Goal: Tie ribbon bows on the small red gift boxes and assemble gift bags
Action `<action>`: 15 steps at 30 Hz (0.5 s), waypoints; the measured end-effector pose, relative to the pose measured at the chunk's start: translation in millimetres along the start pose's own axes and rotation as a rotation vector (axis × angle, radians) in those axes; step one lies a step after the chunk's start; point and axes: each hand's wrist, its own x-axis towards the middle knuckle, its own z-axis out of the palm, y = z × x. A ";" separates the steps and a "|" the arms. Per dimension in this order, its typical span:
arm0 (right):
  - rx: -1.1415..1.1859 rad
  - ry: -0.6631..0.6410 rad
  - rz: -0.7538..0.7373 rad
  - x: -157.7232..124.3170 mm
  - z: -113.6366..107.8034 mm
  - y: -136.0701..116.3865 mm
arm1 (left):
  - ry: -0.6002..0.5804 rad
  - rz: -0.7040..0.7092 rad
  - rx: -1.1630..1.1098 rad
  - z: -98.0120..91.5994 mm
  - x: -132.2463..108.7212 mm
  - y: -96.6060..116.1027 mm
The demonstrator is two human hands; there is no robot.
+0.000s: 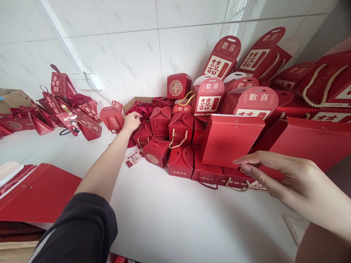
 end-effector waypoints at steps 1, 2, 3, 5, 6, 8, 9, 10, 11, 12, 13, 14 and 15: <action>-0.002 0.010 -0.010 0.1 0.4 0.2 | -0.008 -0.033 0.001 3.0 5.4 -2.4; -0.005 0.018 -0.023 0.2 0.7 0.5 | -0.015 -0.060 0.005 5.7 10.1 -4.6; -0.011 0.027 -0.035 0.3 1.1 0.8 | -0.020 -0.080 0.012 8.0 14.0 -6.6; -0.026 0.026 -0.044 0.6 2.0 1.9 | -0.017 -0.105 0.033 10.7 19.7 -9.7; -0.036 0.027 -0.043 0.8 2.5 2.7 | -0.013 -0.113 0.046 11.2 21.5 -10.8; -0.057 0.033 -0.038 1.7 4.1 4.5 | -0.006 -0.129 0.074 10.9 23.5 -12.2; -0.067 0.036 -0.037 2.3 5.0 5.4 | -0.006 -0.137 0.085 10.3 23.9 -12.4; -0.075 0.038 -0.040 2.8 5.9 6.1 | -0.005 -0.148 0.096 9.6 24.1 -12.3; -0.081 0.036 -0.047 3.3 6.7 6.5 | -0.005 -0.158 0.103 8.9 24.0 -11.8; -0.083 0.033 -0.053 3.6 7.4 6.5 | -0.003 -0.167 0.108 8.0 23.6 -10.9; -0.081 0.028 -0.059 3.7 7.9 6.2 | 0.002 -0.174 0.109 7.1 23.0 -9.5; -0.076 0.022 -0.061 3.6 8.1 5.6 | 0.013 -0.177 0.105 5.8 22.2 -7.7; -0.070 0.018 -0.059 3.3 8.0 4.8 | 0.029 -0.177 0.097 4.2 21.3 -5.4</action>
